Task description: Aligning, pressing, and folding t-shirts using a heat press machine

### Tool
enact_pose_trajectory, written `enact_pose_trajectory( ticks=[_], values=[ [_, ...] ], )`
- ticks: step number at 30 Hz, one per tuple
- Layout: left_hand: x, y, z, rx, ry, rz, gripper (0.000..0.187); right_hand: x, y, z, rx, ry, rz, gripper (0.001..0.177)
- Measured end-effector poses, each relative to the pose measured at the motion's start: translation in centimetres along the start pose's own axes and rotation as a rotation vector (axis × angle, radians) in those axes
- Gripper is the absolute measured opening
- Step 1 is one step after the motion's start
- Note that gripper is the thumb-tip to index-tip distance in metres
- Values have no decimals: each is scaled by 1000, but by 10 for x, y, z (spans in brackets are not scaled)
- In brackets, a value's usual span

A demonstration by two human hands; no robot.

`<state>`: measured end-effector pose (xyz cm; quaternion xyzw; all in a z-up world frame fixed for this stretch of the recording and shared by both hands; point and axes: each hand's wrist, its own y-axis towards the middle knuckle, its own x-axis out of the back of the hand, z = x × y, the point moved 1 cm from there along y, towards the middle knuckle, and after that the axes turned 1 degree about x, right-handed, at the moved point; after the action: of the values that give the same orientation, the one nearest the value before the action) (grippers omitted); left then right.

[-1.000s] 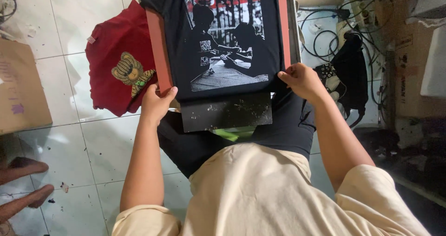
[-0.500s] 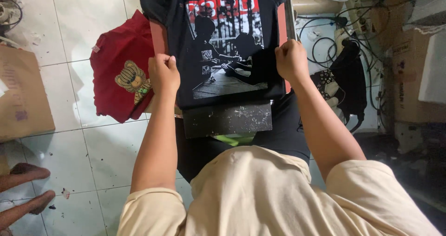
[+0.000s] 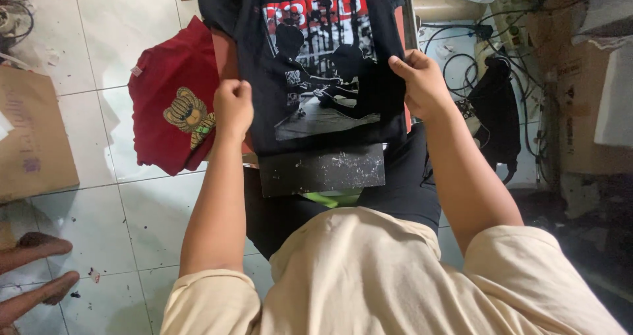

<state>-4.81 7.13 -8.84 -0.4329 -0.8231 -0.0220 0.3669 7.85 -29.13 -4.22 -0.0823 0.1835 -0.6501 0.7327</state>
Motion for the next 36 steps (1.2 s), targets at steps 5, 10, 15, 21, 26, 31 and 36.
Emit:
enact_pose_trajectory(
  ticks=[5,10,15,21,26,31,36],
  values=[
    [13,-24,-24,97,-544,-47,45,-3,-12,16,34,1,13,14],
    [50,-53,-52,-67,-348,-3,39,-7,-27,35,105,-74,9,16],
    [111,-95,-103,-392,-450,34,31,4,-69,94,426,-297,220,22],
    [132,-89,-118,-421,-862,164,22,19,-63,119,641,19,270,25],
    [115,-53,-128,-318,-1043,219,13,-10,-52,133,513,-197,204,26],
    [141,-40,-160,-568,-1028,167,19,4,-46,166,696,-212,171,38],
    [142,-64,-153,-844,-574,70,41,6,-53,156,751,-565,-13,41]
  ],
)
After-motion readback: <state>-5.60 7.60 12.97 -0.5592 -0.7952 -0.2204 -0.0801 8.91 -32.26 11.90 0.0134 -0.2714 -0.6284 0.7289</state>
